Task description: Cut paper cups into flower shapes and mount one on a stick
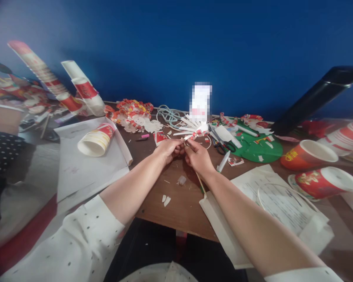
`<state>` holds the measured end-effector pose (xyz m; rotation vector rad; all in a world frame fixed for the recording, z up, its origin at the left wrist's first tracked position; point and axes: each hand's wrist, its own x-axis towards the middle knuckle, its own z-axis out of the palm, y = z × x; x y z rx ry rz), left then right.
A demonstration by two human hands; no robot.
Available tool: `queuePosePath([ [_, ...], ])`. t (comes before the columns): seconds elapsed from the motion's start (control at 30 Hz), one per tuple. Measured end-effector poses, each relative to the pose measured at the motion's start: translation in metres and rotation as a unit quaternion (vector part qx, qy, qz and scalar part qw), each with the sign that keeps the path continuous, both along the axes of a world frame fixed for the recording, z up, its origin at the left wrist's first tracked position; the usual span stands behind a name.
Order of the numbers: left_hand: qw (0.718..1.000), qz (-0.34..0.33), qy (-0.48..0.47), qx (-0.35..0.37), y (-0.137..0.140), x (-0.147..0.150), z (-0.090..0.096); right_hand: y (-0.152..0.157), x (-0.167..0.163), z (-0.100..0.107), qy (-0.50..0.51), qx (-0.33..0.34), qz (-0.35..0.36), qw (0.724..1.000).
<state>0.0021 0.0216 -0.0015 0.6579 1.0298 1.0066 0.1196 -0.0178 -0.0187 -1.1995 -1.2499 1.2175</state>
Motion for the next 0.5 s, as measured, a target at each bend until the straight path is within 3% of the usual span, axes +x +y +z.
queuePosePath([
  [0.2, 1.000, 0.000, -0.006, 0.014, 0.0008, 0.0008, -0.0037, -0.0025, -0.0030, 0.0032, 0.083, -0.031, 0.003, 0.996],
  [0.5, 1.000, -0.003, -0.017, 0.018, -0.0013, 0.0003, -0.0027, -0.0062, -0.0036, 0.0074, 0.087, -0.047, -0.008, 0.995],
])
